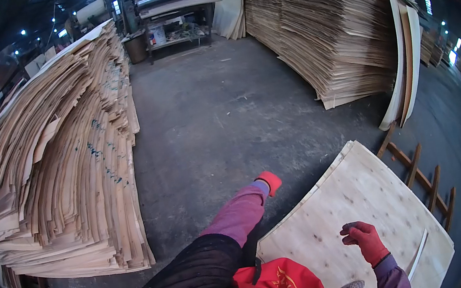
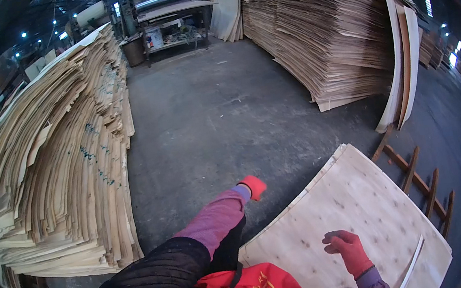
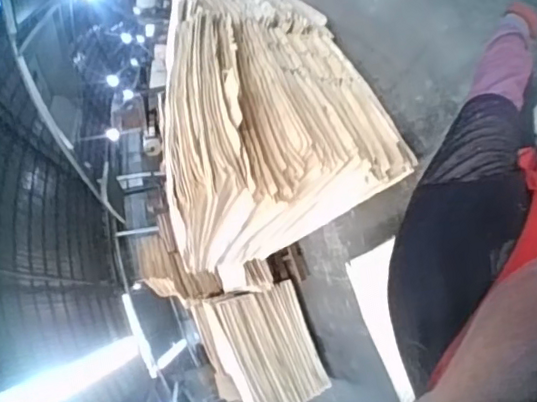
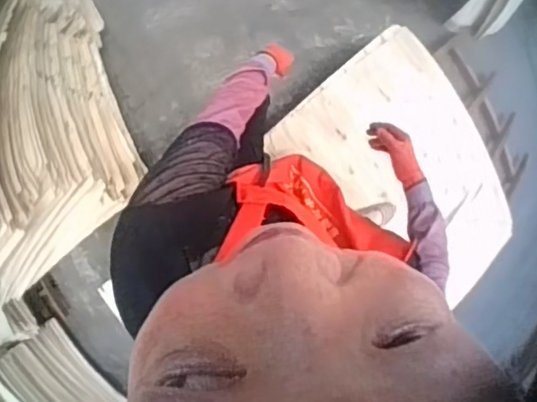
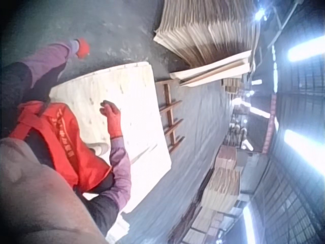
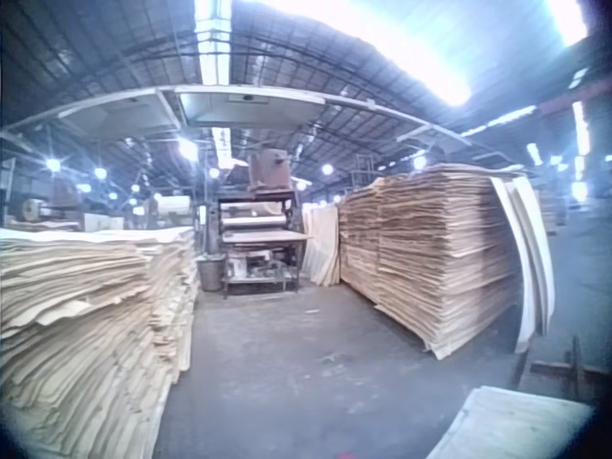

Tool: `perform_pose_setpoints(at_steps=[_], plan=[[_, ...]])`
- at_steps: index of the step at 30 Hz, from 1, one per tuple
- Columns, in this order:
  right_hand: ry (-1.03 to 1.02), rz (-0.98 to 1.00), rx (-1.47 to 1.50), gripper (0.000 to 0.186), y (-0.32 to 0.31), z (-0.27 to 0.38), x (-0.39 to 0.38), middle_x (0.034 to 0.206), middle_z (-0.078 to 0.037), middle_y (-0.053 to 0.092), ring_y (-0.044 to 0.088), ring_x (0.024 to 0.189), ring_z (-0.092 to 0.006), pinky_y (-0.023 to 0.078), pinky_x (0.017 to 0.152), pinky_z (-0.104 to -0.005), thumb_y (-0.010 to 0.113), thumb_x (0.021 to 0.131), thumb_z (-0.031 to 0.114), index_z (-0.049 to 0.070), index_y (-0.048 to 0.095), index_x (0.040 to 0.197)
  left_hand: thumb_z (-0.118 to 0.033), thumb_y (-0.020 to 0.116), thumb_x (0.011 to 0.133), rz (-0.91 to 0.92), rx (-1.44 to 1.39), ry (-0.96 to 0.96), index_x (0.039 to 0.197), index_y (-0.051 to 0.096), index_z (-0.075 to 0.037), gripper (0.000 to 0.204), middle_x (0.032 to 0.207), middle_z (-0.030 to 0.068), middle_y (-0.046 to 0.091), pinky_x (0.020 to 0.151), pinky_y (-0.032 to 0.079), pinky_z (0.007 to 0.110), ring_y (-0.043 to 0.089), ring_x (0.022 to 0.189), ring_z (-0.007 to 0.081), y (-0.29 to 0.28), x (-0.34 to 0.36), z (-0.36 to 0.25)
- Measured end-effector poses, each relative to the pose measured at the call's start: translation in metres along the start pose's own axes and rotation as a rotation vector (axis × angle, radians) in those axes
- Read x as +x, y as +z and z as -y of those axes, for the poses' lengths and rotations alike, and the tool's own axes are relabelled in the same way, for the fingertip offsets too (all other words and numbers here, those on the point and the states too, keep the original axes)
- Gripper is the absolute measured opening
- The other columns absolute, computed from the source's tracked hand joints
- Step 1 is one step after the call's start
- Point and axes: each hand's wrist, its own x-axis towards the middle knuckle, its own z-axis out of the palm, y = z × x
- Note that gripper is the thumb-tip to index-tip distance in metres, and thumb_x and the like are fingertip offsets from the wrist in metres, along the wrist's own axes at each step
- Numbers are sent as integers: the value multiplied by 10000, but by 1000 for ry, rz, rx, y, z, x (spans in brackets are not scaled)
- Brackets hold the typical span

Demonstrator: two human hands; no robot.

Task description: Inspecting and handling thin wood veneer sheets in a factory setting.

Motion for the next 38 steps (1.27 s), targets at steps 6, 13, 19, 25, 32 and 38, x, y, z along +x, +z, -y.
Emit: perform_pose_setpoints(at_steps=[6,13,19,25,32,38], plan=[[-11,6,-4,305,0,-1,0,942,-143,643,634,798,-216,509,768,-332,523,874,179,-57,583,1056,-230,697,654,-36,12,2,900,689,-72,293,932,145,667,753,515,416,641,881,306,7,5,1],[-40,27,7,312,-1,-2,0,949,-141,643,637,810,-219,510,770,-334,529,880,191,-56,582,1062,-257,665,693,-3,59,59,905,667,-84,274,944,139,657,741,506,433,628,892,322,14,12,4],[-35,26,20,313,-1,-1,0,959,-137,641,633,816,-219,506,783,-335,531,878,192,-56,584,1061,-197,568,750,-105,43,7,896,660,-82,207,941,147,657,712,512,438,632,877,331,18,12,3],[-37,38,25,320,-2,0,0,972,-134,637,628,838,-219,503,800,-340,539,876,194,-56,581,1070,-148,539,766,-49,37,5,933,675,-61,233,988,159,653,746,515,431,631,913,333,13,9,0],[-39,50,28,324,-4,-2,0,996,-146,634,627,851,-224,506,803,-345,539,879,192,-55,574,1085,-206,491,803,-4,58,24,1026,637,-101,287,1038,145,636,780,497,430,614,943,334,25,18,7],[-25,48,10,330,-5,-3,1,1006,-154,631,626,880,-236,502,833,-362,536,882,195,-48,568,1102,-240,487,826,19,39,12,1067,629,-104,311,1075,140,627,826,481,425,601,982,325,31,23,9]])
